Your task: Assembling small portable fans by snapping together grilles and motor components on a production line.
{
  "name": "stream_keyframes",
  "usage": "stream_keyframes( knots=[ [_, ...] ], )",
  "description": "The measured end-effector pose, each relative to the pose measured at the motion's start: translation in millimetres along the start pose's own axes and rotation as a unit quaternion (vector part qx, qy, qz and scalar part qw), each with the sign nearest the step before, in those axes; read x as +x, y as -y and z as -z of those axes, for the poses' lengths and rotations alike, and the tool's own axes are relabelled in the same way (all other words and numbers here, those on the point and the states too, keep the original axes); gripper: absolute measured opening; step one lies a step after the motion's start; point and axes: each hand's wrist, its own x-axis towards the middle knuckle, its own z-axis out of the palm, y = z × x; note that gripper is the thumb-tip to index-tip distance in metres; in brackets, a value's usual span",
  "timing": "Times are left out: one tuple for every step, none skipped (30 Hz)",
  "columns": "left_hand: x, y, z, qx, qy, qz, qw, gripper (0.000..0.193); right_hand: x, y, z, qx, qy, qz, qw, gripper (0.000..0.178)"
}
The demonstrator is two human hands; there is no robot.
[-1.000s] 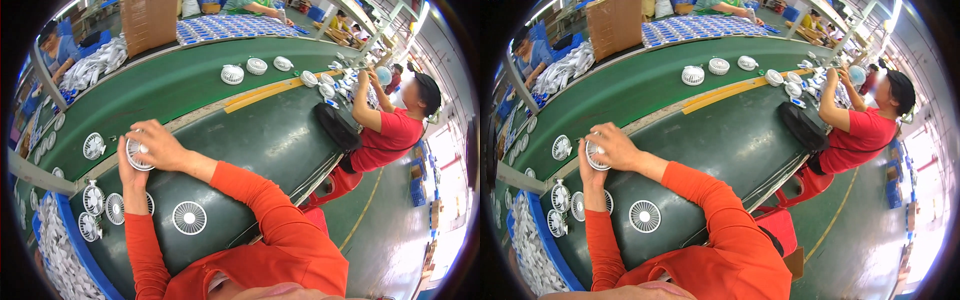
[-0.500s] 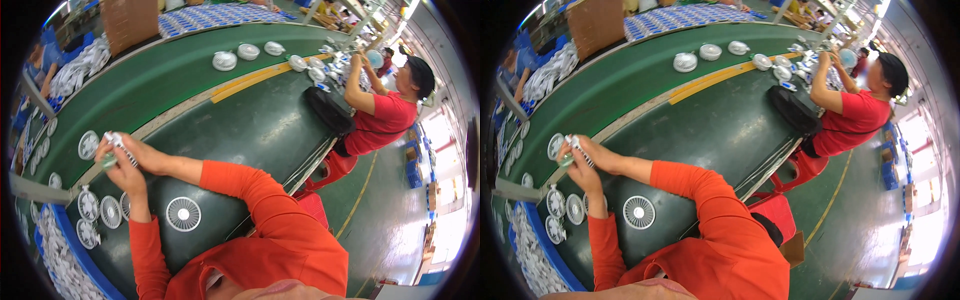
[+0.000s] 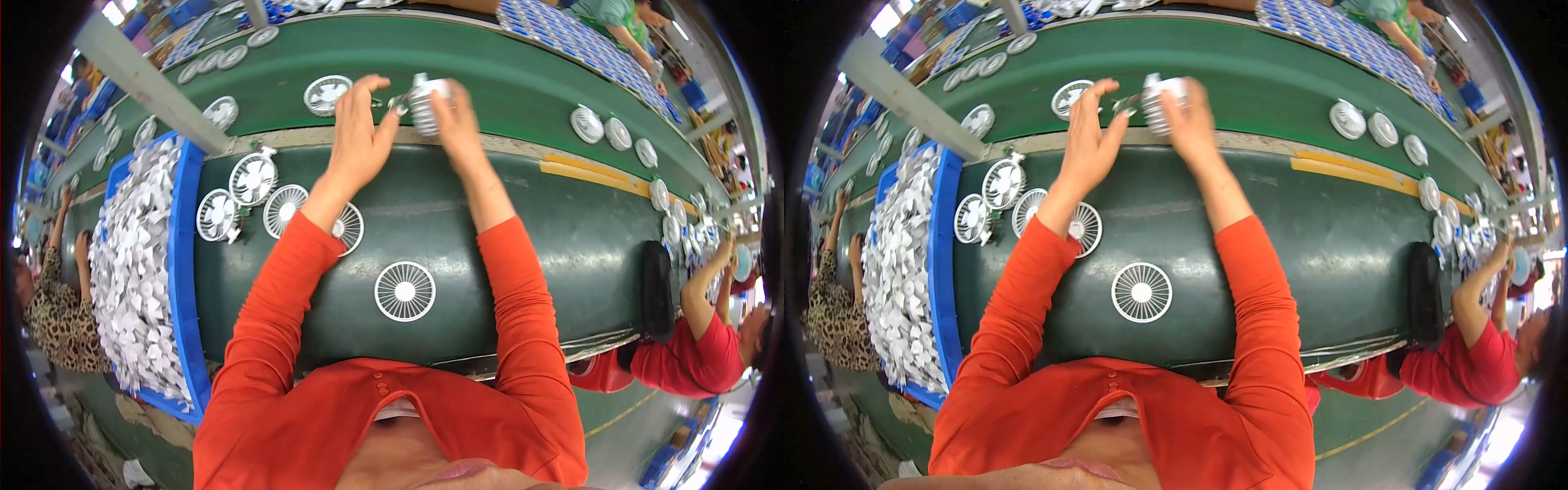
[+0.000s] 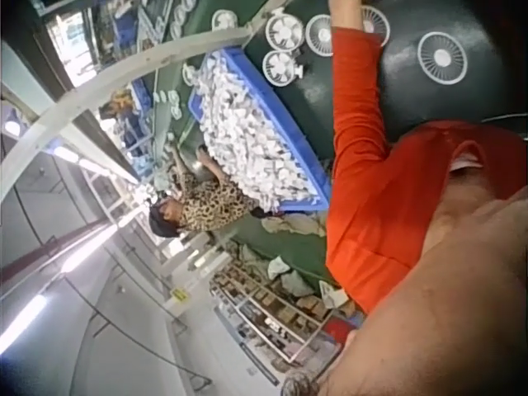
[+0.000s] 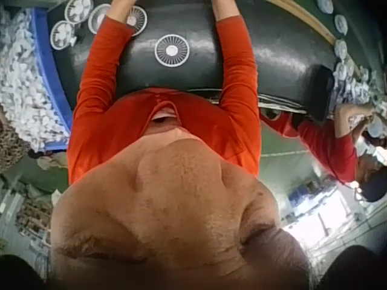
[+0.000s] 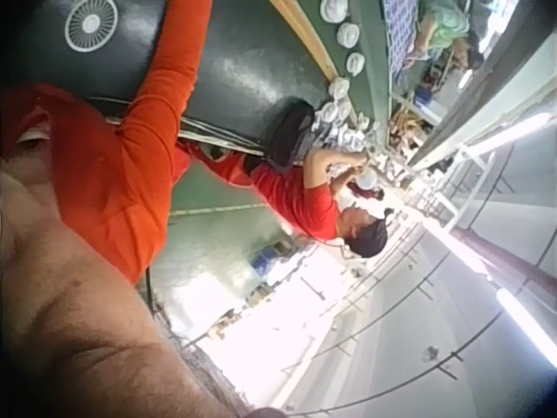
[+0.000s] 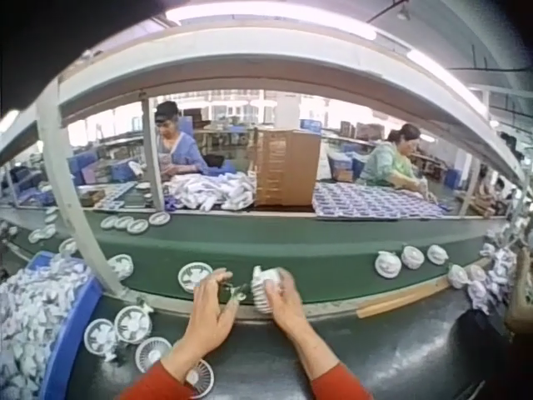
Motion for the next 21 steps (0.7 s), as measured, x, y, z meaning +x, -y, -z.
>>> stream_keyframes(
  knots=[
    [6,18,13,0.037,0.005,0.002,0.999,0.04,8,8,11,-0.091,-0.018,0.069,0.993,0.059],
    [16,29,14,0.056,-0.006,-0.009,0.998,0.04,19,-10,31,-0.191,-0.08,0.124,0.97,0.06],
    [23,49,20,0.091,-0.012,-0.016,0.996,0.04,19,-14,37,-0.28,-0.119,0.187,0.934,0.059],
    [27,71,26,0.116,-0.006,-0.011,0.993,0.039,10,-4,31,-0.335,-0.12,0.203,0.912,0.058],
    [31,89,27,0.138,-0.001,-0.007,0.99,0.039,0,13,29,-0.392,-0.122,0.22,0.885,0.057],
    [38,99,23,0.153,0.034,0.028,0.987,0.041,-6,24,26,-0.375,-0.062,0.246,0.892,0.05],
    [44,111,19,0.157,0.032,0.027,0.987,0.041,-17,32,16,-0.317,0.047,0.253,0.913,0.043],
    [46,128,19,0.181,0.085,0.014,0.98,0.042,-33,51,0,-0.241,0.178,0.233,0.925,0.04],
    [45,141,18,0.202,0.139,0.001,0.97,0.044,-53,64,-15,-0.153,0.305,0.192,0.92,0.043],
    [44,147,12,0.242,0.179,0.011,0.954,0.044,-67,74,-23,-0.115,0.401,0.259,0.871,0.05],
    [48,140,3,0.235,0.183,0.007,0.955,0.044,-81,82,-29,-0.087,0.453,0.254,0.85,0.055],
    [53,128,-6,0.256,0.265,0.051,0.928,0.043,-94,79,-31,-0.1,0.476,0.267,0.832,0.06],
    [53,125,-5,0.283,0.34,0.103,0.891,0.042,-109,80,-36,-0.14,0.491,0.273,0.815,0.062],
    [53,130,-1,0.221,0.32,0.139,0.911,0.035,-118,81,-38,-0.179,0.498,0.29,0.798,0.062],
    [55,128,2,0.275,0.315,0.134,0.898,0.03,-122,81,-38,-0.221,0.501,0.305,0.78,0.062],
    [58,122,7,0.329,0.31,0.128,0.883,0.026,-125,79,-40,-0.212,0.486,0.297,0.794,0.058],
    [54,128,12,0.325,0.269,0.103,0.901,0.021,-124,78,-40,-0.212,0.485,0.297,0.795,0.058],
    [54,130,18,0.3,0.247,0.149,0.91,0.022,-122,79,-41,-0.211,0.49,0.289,0.795,0.054],
    [53,131,24,0.273,0.223,0.194,0.915,0.024,-119,79,-42,-0.209,0.496,0.281,0.795,0.051],
    [47,131,32,0.265,0.174,0.166,0.934,0.023,-115,74,-42,-0.175,0.497,0.278,0.803,0.048],
    [41,131,39,0.27,0.172,0.165,0.933,0.023,-108,68,-43,-0.139,0.498,0.278,0.81,0.045]
  ],
)
